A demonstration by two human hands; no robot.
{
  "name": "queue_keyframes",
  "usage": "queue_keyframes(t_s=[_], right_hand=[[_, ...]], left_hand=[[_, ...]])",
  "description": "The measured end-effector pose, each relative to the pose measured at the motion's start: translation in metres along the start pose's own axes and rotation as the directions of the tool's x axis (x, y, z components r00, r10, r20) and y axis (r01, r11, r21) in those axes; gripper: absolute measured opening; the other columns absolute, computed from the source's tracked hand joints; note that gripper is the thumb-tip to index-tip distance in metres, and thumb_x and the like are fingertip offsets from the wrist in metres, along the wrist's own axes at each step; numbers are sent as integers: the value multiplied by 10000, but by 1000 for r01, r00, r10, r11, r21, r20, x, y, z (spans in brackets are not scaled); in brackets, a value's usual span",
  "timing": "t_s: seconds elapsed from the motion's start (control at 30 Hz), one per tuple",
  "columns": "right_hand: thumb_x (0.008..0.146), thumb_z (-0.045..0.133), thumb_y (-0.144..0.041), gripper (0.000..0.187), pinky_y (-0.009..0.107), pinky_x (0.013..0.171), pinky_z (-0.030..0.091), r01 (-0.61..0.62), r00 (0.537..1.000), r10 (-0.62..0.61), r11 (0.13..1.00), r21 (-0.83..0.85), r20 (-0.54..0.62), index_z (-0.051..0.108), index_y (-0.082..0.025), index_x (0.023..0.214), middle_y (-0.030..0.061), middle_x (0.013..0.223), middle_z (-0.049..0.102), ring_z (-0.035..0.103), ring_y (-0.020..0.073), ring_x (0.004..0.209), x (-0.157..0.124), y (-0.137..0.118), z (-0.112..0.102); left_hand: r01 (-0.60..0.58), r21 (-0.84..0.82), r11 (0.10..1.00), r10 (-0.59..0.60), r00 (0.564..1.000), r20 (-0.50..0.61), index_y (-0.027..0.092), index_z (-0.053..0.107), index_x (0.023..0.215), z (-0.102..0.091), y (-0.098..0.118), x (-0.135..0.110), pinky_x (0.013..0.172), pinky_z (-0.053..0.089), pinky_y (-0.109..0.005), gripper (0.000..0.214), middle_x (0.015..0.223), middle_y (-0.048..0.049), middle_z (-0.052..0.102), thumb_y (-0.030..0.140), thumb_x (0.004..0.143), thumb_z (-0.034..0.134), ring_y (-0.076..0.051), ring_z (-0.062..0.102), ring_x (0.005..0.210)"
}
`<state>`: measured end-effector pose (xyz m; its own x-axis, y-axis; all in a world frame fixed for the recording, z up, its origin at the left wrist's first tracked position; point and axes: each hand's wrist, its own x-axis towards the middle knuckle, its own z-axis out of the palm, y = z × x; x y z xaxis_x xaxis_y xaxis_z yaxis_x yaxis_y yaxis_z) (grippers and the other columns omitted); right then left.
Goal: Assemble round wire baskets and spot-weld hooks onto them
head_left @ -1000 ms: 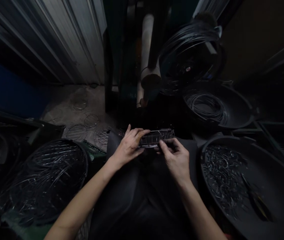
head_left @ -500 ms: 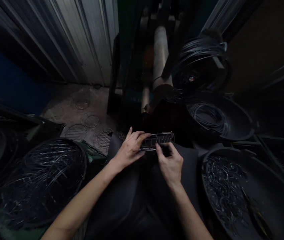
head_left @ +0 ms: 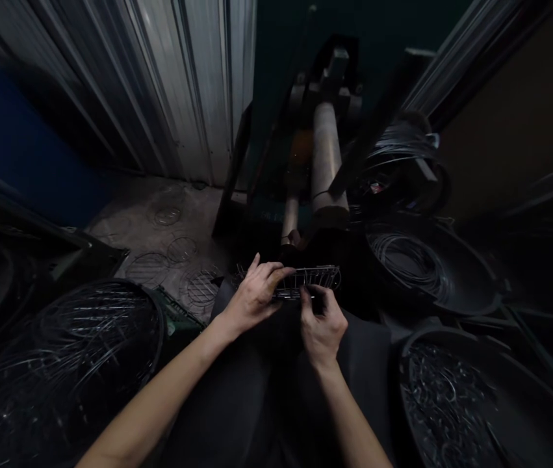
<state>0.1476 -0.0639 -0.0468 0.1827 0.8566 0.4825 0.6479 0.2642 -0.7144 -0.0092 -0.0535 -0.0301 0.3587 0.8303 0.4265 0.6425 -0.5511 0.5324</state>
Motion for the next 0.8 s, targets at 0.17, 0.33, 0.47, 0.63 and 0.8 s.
queue_keyframes(t_s=[0.17, 0.33, 0.47, 0.63, 0.8], right_hand=[[868, 531, -369, 209, 255, 653, 479, 81, 997, -81, 996, -28, -6, 625, -184, 844, 49, 762, 666, 620, 154, 677, 9, 3, 6], [873, 523, -376, 210, 265, 660, 486, 97, 995, -97, 995, 0, -1, 618, -191, 844, 49, 760, 657, 621, 160, 688, 15, 4, 9], [877, 515, -363, 199, 268, 670, 485, 123, 992, -123, 992, 15, 6, 612, -192, 852, 48, 765, 652, 617, 159, 694, 19, 4, 14], [881, 522, -325, 168, 254, 650, 478, 182, 983, -182, 983, 5, -24, 606, -181, 861, 42, 753, 649, 615, 148, 682, 24, 6, 20], [886, 520, -304, 147, 253, 646, 470, 202, 979, -203, 979, -20, -28, 599, -181, 869, 44, 768, 649, 615, 148, 691, 24, 8, 22]], left_hand=[[-5, -8, 1000, 4, 1000, -2, 191, 398, 1285, -4, -6, 7, 1122, 213, -547, 563, 1193, -97, 539, 157, 760, 596, -210, 512, 1166], [-3, -11, 1000, 3, 1000, -3, 198, 398, 1283, -4, -13, 11, 1115, 223, -554, 579, 1207, -100, 537, 153, 746, 610, -219, 500, 1191], [-16, 4, 1000, 16, 1000, -24, 191, 398, 1282, -2, -20, 13, 1122, 224, -538, 559, 1208, -97, 536, 161, 761, 597, -210, 491, 1201], [-40, 20, 999, 41, 998, -51, 172, 399, 1273, -2, -26, 17, 1125, 231, -522, 553, 1198, -100, 540, 165, 758, 603, -205, 491, 1199], [-40, 50, 998, 42, 999, -35, 179, 427, 1240, -2, -27, 20, 1122, 242, -524, 539, 1199, -99, 541, 142, 737, 617, -208, 495, 1199]])
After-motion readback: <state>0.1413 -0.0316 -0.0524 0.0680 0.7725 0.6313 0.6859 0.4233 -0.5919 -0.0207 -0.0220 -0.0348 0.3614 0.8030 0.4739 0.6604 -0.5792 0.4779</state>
